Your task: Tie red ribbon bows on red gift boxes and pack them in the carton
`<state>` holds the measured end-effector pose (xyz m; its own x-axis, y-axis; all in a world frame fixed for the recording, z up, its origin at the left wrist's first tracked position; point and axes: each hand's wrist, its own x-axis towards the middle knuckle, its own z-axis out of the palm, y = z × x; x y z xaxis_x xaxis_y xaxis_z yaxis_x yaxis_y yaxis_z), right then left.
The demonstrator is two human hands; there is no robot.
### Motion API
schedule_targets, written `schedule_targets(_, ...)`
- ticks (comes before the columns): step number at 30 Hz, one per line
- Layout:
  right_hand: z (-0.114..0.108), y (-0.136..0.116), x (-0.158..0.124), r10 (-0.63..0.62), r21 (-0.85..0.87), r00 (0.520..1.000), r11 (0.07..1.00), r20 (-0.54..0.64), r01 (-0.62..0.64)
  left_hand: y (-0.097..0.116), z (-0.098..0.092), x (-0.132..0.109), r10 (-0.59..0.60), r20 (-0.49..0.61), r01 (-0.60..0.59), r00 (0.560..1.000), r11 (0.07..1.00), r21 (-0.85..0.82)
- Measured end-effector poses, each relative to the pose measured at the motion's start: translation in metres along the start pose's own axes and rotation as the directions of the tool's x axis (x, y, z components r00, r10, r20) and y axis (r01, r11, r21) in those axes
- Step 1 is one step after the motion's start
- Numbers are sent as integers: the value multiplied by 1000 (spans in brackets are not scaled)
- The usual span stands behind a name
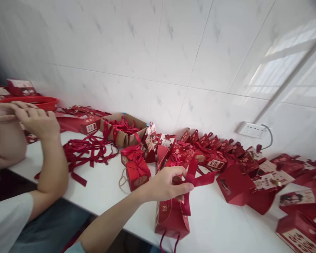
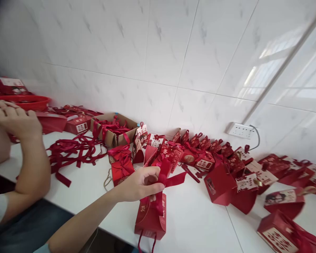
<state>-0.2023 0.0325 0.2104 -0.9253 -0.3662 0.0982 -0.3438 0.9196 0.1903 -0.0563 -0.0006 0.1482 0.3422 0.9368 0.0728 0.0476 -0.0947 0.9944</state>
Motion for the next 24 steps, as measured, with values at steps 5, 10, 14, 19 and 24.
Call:
schedule_targets(5, -5, -6, 63, 58, -55, 984, 996, -169, -68, -3, 3, 1, -11, -10, 11, 1000, 1000, 17)
schedule_targets(10, 9, -6, 120, 348, -50, 835, 912, -427, -406, 0, 4, 1, 6, -8, -5, 1000, 997, 81)
schedule_targets(14, 22, 0, 143, 374, -15, 808, 904, -455, -427, 3, 5, 0, 15, -24, -12, 1000, 989, 147)
schedule_targets(19, 26, 2, 147, 385, 40, 788, 907, -480, -419, -1, 7, -1, -23, -4, 23, 1000, 999, 31)
schedule_targets(24, 12, -4, 132, 393, 107, 822, 917, -412, -385, -6, 7, 0, 9, 9, -9, 1000, 1000, -2)
